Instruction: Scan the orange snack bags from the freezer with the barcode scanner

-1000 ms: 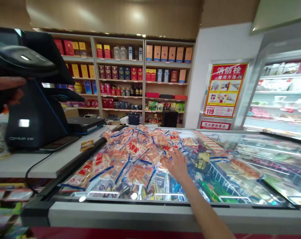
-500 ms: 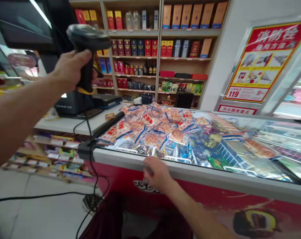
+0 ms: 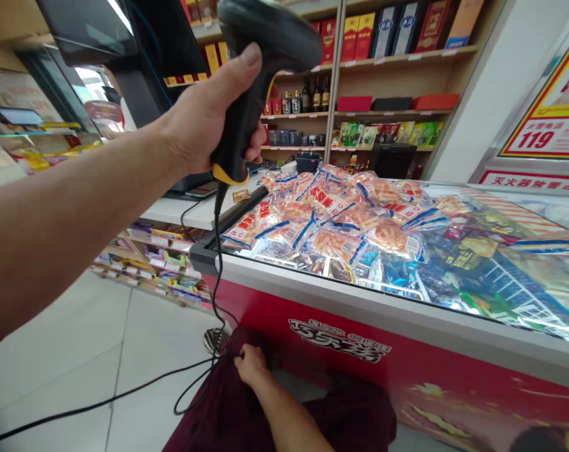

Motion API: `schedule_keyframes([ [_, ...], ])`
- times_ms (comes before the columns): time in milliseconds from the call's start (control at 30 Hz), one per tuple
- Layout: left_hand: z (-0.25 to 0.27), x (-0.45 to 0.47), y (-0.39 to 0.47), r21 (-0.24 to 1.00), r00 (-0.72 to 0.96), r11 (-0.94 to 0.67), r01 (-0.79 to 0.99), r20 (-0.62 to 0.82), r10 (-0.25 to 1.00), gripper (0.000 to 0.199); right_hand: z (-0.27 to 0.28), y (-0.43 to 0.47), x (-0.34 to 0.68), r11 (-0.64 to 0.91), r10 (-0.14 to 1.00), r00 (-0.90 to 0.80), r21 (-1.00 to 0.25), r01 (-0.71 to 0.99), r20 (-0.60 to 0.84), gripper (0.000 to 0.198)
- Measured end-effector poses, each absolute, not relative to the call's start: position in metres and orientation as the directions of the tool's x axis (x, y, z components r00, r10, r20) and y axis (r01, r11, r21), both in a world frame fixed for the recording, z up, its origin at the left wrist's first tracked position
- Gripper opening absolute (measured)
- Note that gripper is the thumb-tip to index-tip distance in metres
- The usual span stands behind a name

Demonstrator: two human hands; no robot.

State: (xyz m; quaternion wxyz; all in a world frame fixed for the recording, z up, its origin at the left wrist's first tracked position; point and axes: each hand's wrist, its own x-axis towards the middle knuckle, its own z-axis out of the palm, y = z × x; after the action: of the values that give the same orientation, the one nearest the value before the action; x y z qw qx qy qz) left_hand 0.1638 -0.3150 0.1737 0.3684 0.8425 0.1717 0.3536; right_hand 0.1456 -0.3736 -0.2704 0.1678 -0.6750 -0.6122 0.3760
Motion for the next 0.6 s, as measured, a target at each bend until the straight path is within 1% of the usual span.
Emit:
schedule_keyframes([
  [67,0.172,0.163,-0.316,0.736,0.719,-0.676,0.027,0.456,0.525,0.049,-0.258,-0.355,0.144,-0.178,0.975,0.035,-0.671,0.72,-0.221,0.026],
  [100,0.173,0.161,-0.317,0.731,0.728,-0.682,0.03,0.451,0.516,0.049,-0.249,-0.344,0.142,-0.132,0.986,0.027,-0.671,0.729,-0.164,0.027],
  [167,0.174,0.156,-0.321,0.715,0.734,-0.698,0.036,0.455,0.504,0.049,-0.227,-0.322,0.136,-0.027,0.996,-0.036,-0.672,0.74,-0.08,0.028],
  [233,0.178,0.148,-0.324,0.706,0.74,-0.707,0.037,0.456,0.494,0.05,-0.207,-0.305,0.129,0.064,0.993,-0.112,-0.676,0.734,-0.027,0.028],
  [300,0.182,0.138,-0.328,0.711,0.74,-0.704,0.009,0.468,0.483,0.051,-0.192,-0.294,0.124,0.114,0.986,-0.166,-0.666,0.737,-0.015,0.029],
  [400,0.187,0.123,-0.333,0.734,0.735,-0.676,-0.059,0.491,0.468,0.052,-0.179,-0.289,0.125,0.142,0.976,-0.214,-0.625,0.768,-0.041,0.028],
  [467,0.189,0.119,-0.335,0.757,0.725,-0.65,-0.069,0.486,0.489,0.052,-0.173,-0.29,0.127,0.156,0.972,-0.229,-0.603,0.782,-0.046,0.027],
  [533,0.191,0.12,-0.337,0.782,0.713,-0.621,-0.058,0.467,0.522,0.05,-0.163,-0.291,0.119,0.171,0.973,-0.231,-0.607,0.776,-0.021,0.028],
  [600,0.193,0.128,-0.339,0.805,0.711,-0.59,-0.063,0.451,0.54,0.046,-0.15,-0.293,0.1,0.22,0.966,-0.257,-0.637,0.739,0.035,0.03],
])
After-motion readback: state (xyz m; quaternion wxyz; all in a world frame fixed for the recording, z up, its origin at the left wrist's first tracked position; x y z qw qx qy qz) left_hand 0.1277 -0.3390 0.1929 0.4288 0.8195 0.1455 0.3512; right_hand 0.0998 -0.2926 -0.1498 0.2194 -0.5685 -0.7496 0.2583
